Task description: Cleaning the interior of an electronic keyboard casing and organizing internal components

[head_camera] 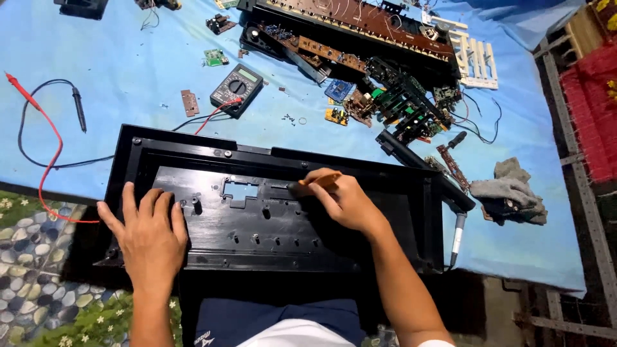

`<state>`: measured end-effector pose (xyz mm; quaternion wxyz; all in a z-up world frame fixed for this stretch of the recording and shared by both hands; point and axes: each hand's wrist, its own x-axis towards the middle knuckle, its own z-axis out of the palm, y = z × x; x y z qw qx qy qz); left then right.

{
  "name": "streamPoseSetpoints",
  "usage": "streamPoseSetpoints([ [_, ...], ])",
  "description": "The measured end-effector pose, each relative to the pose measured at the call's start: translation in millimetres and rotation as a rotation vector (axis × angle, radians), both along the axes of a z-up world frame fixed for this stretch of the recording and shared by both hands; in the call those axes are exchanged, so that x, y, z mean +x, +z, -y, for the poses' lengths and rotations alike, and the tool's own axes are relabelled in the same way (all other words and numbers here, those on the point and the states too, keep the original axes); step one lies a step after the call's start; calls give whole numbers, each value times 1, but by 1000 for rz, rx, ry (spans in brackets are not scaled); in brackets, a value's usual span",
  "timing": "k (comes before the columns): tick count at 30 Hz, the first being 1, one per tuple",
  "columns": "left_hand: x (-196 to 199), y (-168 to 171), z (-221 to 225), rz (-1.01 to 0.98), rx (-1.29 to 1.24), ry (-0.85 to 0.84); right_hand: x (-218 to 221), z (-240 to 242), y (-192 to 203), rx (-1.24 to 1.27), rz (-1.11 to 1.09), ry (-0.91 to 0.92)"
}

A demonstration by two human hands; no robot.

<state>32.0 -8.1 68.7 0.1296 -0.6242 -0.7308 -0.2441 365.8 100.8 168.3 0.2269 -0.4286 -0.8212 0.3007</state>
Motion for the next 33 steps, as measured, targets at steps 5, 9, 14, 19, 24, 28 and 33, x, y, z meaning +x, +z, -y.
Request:
streamPoseSetpoints([
  [5, -3, -6, 3, 73, 19, -26, 1, -2, -3, 165, 63, -130],
  [9, 1, 1, -2, 64, 32, -7, -17, -6, -29, 263, 23, 61],
  [14, -8, -10, 6, -17, 8, 37, -16, -14, -27, 336, -81, 72],
  [19, -25, 1, 1, 339, 351, -20, -20, -14, -38, 449, 85, -50],
  [24, -23, 24, -1, 197, 289, 116, -48, -11, -10, 370, -123, 31],
  [28, -64, -8, 4, 78, 226, 234, -44, -16, -6, 373, 173, -23],
  [33, -59, -19, 12, 290, -82, 295, -80, -14, -19, 251, -30, 82],
])
